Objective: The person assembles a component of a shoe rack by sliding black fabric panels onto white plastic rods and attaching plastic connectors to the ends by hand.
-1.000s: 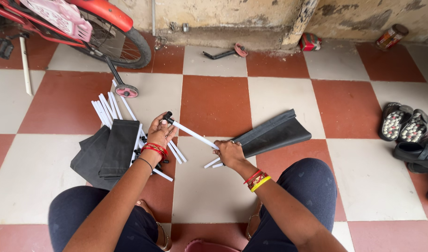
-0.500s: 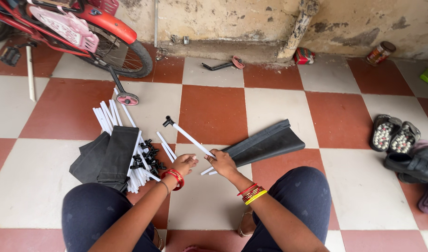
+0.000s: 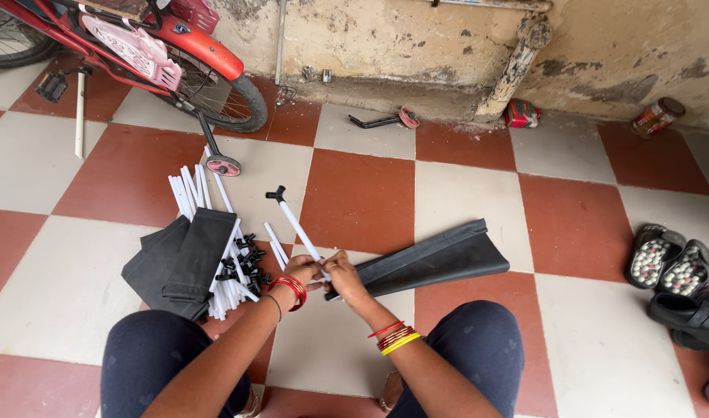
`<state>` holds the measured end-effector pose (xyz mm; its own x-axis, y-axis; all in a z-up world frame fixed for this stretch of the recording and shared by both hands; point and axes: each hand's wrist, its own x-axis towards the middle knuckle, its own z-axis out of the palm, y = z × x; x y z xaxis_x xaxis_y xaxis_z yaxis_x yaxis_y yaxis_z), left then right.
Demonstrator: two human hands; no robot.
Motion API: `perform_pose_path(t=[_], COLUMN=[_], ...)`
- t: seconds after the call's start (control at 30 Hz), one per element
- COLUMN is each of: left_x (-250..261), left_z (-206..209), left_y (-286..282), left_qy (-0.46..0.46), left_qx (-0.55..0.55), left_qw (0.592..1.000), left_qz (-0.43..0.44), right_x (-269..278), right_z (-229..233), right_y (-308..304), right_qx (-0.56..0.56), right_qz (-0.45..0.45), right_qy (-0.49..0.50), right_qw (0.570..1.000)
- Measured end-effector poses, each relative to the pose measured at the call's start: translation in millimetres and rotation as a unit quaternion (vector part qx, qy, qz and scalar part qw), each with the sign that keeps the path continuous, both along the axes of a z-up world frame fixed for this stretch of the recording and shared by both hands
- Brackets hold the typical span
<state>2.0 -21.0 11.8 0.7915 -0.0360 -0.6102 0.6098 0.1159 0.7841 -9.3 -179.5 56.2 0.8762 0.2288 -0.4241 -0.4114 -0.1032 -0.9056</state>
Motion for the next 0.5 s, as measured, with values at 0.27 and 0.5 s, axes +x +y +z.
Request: perform_pose_path(t=[0.27, 0.5], left_x=[25, 42], left_z=[19, 52], left_y=[37, 41], left_qy=[-0.021, -0.067], left_qx=[-0.009, -0.036], left_qw=[0.991, 0.991], left_qz=[0.135, 0.111], right_x=[-32, -48], right_z=[102, 148], right_y=[2, -4], right_qx=[-0.137, -0.290], right_qz=[0.118, 0.179], right_qy=[-0.235, -0.333], right_qw=[0.955, 0.879])
